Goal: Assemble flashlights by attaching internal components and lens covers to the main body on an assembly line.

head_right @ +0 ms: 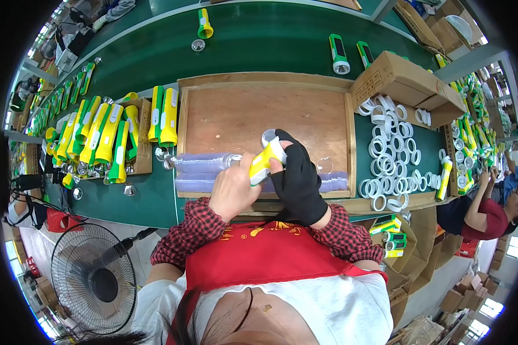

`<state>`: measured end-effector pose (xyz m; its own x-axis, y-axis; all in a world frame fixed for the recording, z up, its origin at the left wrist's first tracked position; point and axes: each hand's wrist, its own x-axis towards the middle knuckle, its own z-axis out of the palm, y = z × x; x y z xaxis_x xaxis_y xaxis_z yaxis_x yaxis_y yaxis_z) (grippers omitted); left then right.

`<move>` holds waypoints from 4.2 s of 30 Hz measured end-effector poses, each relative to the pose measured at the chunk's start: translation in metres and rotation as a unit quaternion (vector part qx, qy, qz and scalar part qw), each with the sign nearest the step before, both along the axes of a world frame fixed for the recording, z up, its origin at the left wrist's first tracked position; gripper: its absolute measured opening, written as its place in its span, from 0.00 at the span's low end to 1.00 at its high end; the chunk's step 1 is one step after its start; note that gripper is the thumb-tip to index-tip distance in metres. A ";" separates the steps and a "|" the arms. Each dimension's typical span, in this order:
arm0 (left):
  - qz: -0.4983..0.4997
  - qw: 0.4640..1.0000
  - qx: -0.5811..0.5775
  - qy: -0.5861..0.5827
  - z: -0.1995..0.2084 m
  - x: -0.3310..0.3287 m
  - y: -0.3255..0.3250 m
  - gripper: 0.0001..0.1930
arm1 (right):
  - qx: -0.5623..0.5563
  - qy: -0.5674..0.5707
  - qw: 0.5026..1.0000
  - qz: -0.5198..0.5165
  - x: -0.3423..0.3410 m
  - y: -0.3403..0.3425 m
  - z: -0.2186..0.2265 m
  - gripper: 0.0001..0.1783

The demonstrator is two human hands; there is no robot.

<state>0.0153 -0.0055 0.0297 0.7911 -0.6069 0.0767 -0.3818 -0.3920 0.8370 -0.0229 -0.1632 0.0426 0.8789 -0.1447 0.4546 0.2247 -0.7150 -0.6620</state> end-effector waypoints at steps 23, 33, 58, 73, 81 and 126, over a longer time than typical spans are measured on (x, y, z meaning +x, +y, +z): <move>-0.069 0.990 0.099 0.078 0.018 0.095 -0.016 0.18 | 0.173 0.100 0.968 0.150 0.091 -0.048 0.004 0.19; 0.070 0.909 0.150 -0.383 -0.017 0.271 -0.045 0.31 | -0.006 -0.094 0.995 -0.031 0.218 -0.110 0.001 0.09; -0.093 0.981 0.056 -0.163 0.031 0.248 -0.058 0.27 | 0.485 0.186 0.846 0.121 0.207 -0.094 -0.016 0.16; 0.002 0.796 -0.350 0.494 -0.013 0.007 -0.010 0.19 | 0.070 0.033 0.968 0.241 0.011 -0.030 -0.003 0.09; 0.075 0.787 -0.348 0.504 -0.029 -0.012 0.004 0.14 | -0.116 0.154 0.981 0.032 0.069 -0.057 -0.082 0.16; 0.036 0.757 -0.372 0.536 -0.030 -0.008 0.005 0.18 | 0.059 0.032 0.972 0.227 0.015 -0.041 -0.008 0.10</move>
<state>0.0075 -0.0003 -0.0004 0.6697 -0.6634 -0.3337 0.6732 0.3528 0.6498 -0.0078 -0.2045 0.0343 0.8900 0.2171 0.4009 0.4553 -0.4696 -0.7564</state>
